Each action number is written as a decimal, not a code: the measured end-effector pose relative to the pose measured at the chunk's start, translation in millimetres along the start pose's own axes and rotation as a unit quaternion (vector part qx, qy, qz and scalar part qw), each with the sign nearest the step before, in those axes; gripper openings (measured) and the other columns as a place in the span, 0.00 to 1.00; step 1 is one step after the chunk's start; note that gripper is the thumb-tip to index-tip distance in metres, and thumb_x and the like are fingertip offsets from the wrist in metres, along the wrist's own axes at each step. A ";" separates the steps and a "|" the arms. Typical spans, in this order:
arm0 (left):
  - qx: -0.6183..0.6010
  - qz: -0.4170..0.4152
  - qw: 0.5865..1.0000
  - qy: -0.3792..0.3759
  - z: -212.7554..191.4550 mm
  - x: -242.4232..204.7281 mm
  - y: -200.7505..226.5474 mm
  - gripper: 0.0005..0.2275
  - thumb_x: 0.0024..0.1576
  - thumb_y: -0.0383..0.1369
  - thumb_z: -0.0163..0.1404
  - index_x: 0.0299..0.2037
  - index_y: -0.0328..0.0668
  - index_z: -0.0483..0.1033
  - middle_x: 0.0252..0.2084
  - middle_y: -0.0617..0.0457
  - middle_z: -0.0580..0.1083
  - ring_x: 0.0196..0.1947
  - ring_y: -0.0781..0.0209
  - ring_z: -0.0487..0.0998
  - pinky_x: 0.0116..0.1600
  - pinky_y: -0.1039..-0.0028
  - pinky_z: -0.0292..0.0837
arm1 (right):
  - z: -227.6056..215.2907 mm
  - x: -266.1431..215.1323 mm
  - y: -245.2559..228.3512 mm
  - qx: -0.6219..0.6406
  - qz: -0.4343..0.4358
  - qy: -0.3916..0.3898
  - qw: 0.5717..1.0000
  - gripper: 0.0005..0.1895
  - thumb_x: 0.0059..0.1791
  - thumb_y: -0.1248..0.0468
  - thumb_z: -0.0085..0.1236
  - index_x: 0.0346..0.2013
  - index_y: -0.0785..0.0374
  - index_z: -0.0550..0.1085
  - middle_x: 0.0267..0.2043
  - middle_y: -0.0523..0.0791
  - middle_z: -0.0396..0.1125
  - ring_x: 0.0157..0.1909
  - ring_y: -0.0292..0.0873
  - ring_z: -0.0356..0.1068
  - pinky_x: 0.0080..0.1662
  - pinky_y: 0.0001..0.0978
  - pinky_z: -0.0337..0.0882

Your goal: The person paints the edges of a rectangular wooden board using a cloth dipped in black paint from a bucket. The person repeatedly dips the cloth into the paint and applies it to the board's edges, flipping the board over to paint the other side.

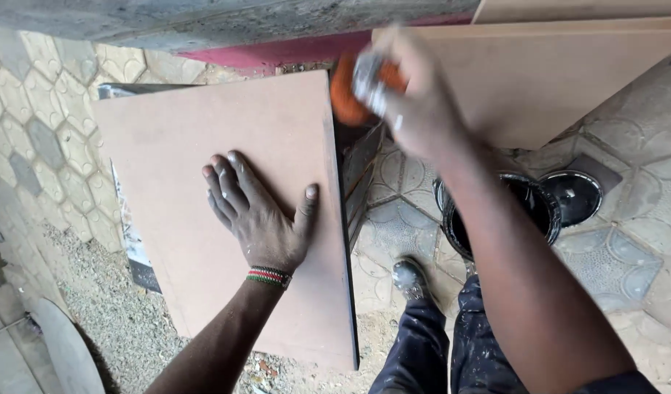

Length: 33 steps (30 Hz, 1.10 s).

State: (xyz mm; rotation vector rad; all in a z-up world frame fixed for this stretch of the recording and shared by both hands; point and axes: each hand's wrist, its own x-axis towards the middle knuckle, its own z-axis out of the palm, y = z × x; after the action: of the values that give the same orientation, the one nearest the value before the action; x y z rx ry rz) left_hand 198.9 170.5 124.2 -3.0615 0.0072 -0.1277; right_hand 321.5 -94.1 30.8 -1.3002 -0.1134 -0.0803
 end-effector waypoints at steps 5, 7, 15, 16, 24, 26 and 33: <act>-0.011 -0.019 1.000 -0.002 -4.5 5.2 10.6 0.53 0.71 0.69 0.49 0.90 0.25 0.52 0.91 0.22 0.55 0.93 0.21 0.48 0.94 0.34 0.41 | 52.3 -182.8 -29.9 0.222 0.175 -0.066 0.957 0.16 0.60 0.47 0.58 0.46 0.53 0.66 0.47 0.47 0.72 0.47 0.41 0.71 0.54 0.36 0.71; -0.020 -0.037 0.999 -0.002 0.3 5.8 13.3 0.53 0.70 0.70 0.51 0.91 0.30 0.51 0.93 0.25 0.54 0.94 0.24 0.47 0.95 0.36 0.40 | 72.4 -294.5 -30.8 0.310 0.226 -0.087 0.919 0.30 0.62 0.30 0.58 0.46 0.52 0.65 0.47 0.54 0.80 0.45 0.48 0.80 0.53 0.43 0.78; -0.147 0.087 0.984 0.051 -13.6 1.3 11.7 0.39 0.70 0.64 0.55 0.79 0.38 0.74 0.79 0.34 0.72 0.85 0.29 0.66 0.87 0.27 0.51 | 112.5 -362.6 8.6 0.112 0.490 0.233 0.832 0.57 0.57 0.45 0.65 0.97 0.47 0.47 0.47 0.45 0.75 0.43 0.41 0.79 0.37 0.34 0.79; -0.155 0.082 0.983 0.048 -11.4 0.6 14.6 0.39 0.70 0.64 0.55 0.79 0.38 0.74 0.79 0.34 0.72 0.85 0.29 0.66 0.87 0.27 0.51 | 97.7 -308.6 18.6 0.103 0.493 0.235 0.832 0.57 0.57 0.45 0.65 0.97 0.47 0.47 0.47 0.45 0.75 0.43 0.41 0.79 0.37 0.34 0.79; -0.124 0.065 0.987 0.084 0.8 11.6 18.8 0.37 0.69 0.67 0.59 0.71 0.40 0.76 0.65 0.35 0.75 0.68 0.27 0.76 0.85 0.32 0.52 | 84.9 -371.1 -14.8 0.181 0.552 0.156 0.799 0.28 0.72 0.40 0.38 0.43 0.54 0.75 0.36 0.43 0.70 0.36 0.43 0.70 0.46 0.41 0.73; -0.133 0.058 0.986 0.080 -5.9 10.1 19.2 0.36 0.69 0.66 0.59 0.72 0.44 0.76 0.69 0.38 0.75 0.72 0.31 0.75 0.85 0.32 0.52 | 108.7 -462.8 -46.7 0.148 0.500 0.041 0.853 0.13 0.64 0.52 0.52 0.41 0.55 0.76 0.38 0.43 0.74 0.39 0.42 0.74 0.47 0.39 0.75; -0.180 0.074 0.980 0.045 -6.2 5.6 14.0 0.31 0.75 0.57 0.48 0.78 0.41 0.75 0.79 0.41 0.74 0.86 0.40 0.67 0.88 0.34 0.45 | 138.4 -509.1 -35.5 0.098 0.460 0.228 0.853 0.27 0.61 0.73 0.55 0.77 0.70 0.75 0.60 0.55 0.81 0.59 0.48 0.80 0.62 0.39 0.77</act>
State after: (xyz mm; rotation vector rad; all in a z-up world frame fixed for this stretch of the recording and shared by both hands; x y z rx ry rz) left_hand 203.9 156.0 129.7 -3.3948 0.2932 -0.2852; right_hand -193.0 27.6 35.5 -0.9847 0.8909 0.4355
